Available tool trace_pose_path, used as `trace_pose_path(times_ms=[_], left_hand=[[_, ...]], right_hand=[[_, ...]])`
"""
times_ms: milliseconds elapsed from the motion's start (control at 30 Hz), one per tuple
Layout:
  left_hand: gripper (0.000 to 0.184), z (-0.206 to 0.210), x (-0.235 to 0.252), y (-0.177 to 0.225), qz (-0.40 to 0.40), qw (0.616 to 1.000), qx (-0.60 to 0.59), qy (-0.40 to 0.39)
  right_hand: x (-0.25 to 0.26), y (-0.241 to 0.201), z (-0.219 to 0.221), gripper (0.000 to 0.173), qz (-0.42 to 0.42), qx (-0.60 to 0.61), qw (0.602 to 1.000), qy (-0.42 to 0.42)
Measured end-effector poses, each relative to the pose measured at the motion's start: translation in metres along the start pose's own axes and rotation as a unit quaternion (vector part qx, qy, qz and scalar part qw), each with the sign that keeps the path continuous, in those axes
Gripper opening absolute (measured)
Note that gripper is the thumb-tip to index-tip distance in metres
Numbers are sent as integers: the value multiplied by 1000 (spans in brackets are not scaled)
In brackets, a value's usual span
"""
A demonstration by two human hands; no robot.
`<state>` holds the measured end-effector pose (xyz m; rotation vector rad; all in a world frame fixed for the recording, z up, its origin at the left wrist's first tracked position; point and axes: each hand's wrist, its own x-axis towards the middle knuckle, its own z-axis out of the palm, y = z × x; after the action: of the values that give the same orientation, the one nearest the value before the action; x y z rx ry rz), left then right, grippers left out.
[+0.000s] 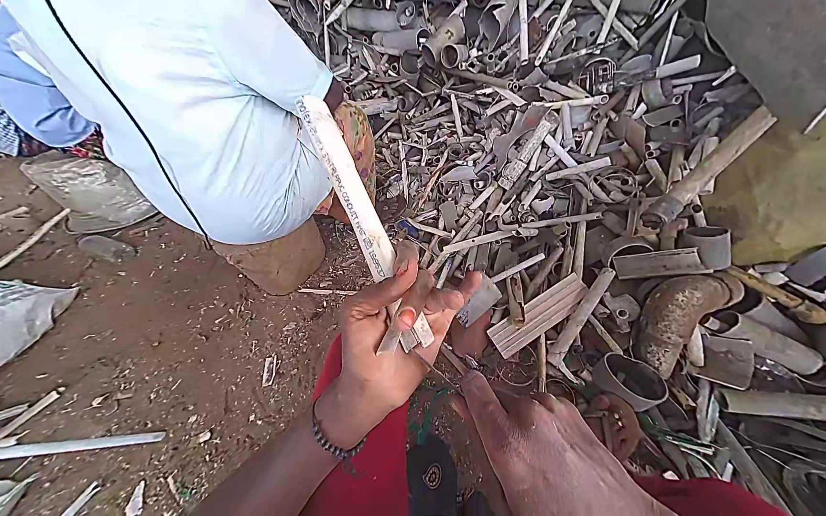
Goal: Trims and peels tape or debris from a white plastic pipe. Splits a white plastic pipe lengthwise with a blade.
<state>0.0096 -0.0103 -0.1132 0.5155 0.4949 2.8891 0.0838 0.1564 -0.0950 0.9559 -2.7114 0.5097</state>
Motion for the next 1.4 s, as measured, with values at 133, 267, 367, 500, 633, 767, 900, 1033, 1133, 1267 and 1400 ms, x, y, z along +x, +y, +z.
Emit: trace_pose_path(times_ms=[133,267,367,500,633,767,900,1033,1133,1267,1400], left_hand=[[19,2,1,-2,3,1000,-1,6],[22,1,-1,-4,7,999,38,-28],[19,1,-3,-8,26,997,60,-42],[23,2,-7,-19,45,995,86,-4],[38,6,-11,-32,-15,994,99,50],[32,3,-9,-23,-18,999,33,24],[17,1,-9,-15,-12,999,-29,-18],[17,2,-12,-17,-30,999,1,-16],[19,4,-13,-27,27,993,109,-21],[25,6,-10,-30,31,990,134,15],[25,7,-14,-35,6,991,134,21]], right_hand=[[2,-2,0,21,15,1,1000,20],[3,-6,-1,21,18,9,1000,-2],[1,-13,1,17,42,12,999,-14],[0,-23,6,13,83,-42,996,-16],[8,-13,24,10,79,-122,985,88],[2,-19,15,11,71,-102,990,66],[-10,-25,6,13,65,-79,994,32],[-12,-26,3,14,70,-83,994,14],[-10,-29,3,10,86,-92,992,11],[-7,-25,5,12,88,-101,991,16],[-5,-22,17,13,89,-133,984,77]])
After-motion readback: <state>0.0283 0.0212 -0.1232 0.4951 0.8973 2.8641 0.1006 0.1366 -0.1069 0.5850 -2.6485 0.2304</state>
